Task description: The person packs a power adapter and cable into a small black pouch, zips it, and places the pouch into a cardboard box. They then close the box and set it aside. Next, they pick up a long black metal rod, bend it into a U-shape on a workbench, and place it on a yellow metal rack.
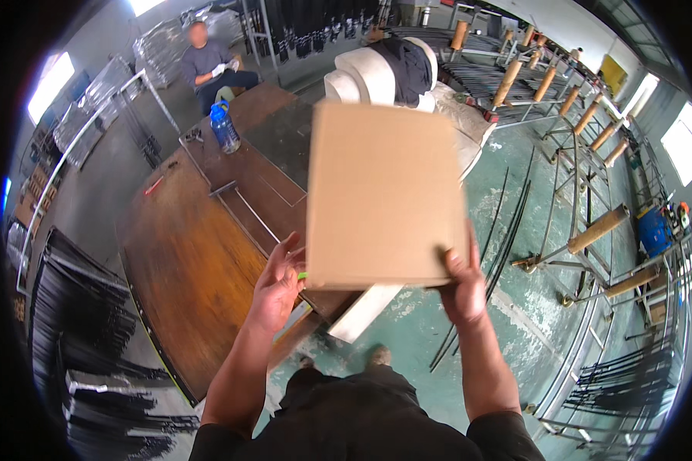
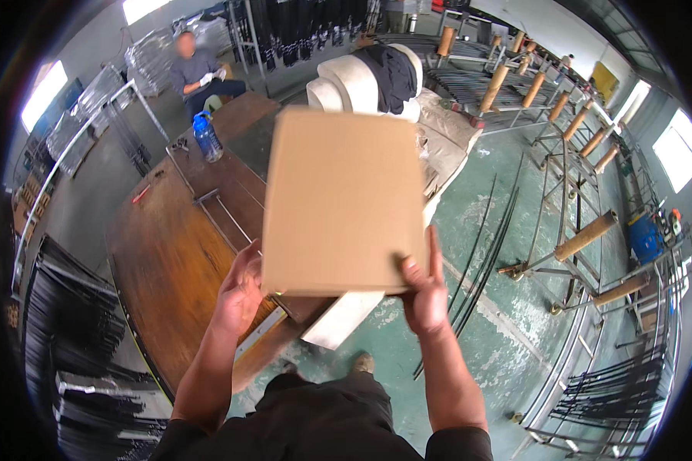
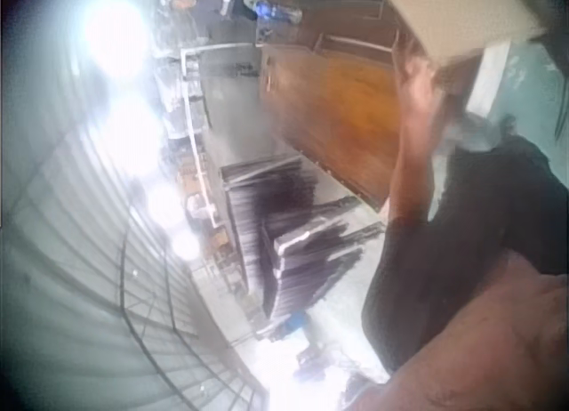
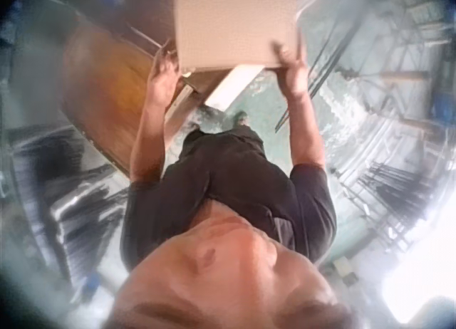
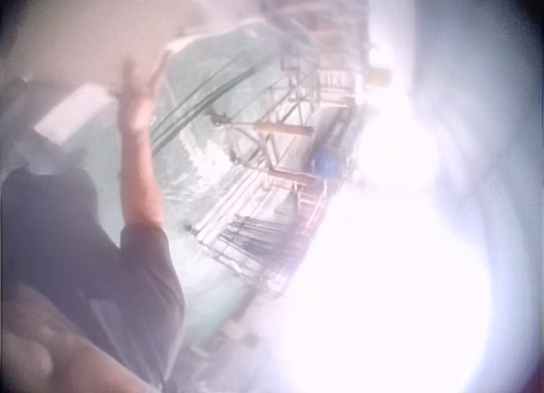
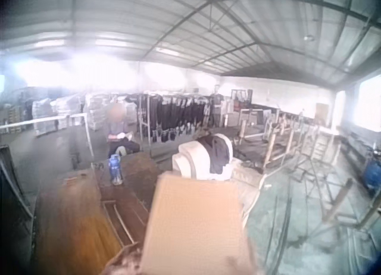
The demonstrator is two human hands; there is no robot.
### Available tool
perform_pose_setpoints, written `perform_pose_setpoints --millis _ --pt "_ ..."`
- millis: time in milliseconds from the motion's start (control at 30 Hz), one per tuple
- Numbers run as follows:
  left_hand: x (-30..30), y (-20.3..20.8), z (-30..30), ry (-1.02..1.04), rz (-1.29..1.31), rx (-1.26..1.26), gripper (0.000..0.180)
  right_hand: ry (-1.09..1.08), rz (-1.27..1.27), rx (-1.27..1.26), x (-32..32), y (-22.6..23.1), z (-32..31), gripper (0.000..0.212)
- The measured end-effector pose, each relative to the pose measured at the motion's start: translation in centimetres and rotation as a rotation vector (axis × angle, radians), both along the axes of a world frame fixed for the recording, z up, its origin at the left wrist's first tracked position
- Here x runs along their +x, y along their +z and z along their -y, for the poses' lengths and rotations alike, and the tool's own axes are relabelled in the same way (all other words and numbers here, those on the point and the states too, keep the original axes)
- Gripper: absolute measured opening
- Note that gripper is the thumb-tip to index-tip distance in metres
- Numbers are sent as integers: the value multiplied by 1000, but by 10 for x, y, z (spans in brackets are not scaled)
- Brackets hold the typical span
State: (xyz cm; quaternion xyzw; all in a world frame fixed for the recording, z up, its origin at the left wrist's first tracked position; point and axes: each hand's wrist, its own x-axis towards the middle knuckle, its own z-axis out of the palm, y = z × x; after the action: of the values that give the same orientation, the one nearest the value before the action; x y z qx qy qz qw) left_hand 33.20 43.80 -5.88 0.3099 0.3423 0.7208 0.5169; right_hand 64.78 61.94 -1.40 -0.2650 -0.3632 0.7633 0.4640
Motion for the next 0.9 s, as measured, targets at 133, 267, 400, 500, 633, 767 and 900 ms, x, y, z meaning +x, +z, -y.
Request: perform_pose_setpoints --millis 133,267,400,500,633,767,900 --pt "5 -35 -22 315 -192 -256 46 -340 42 73 46 18 -124 60" --pt "5 -87 -31 297 -264 -531 25 -372 -67 -2 90 40 -221 46" --pt "37 -143 -58 226 -152 -635 23 -363 -96 -179 95 19 -289 50" --pt "65 -169 -77 215 -112 -747 21 -339 -119 -318 76 -27 -368 60" --pt "87 -188 -110 281 -126 -878 18 -229 -67 -360 23 -120 -502 64" --pt "114 -198 -154 499 -75 -1028 16 -190 -1 -410 -42 -201 -620 51" --pt "150 -199 -199 569 82 -1069 17 -159 58 -451 -120 -246 -707 89"
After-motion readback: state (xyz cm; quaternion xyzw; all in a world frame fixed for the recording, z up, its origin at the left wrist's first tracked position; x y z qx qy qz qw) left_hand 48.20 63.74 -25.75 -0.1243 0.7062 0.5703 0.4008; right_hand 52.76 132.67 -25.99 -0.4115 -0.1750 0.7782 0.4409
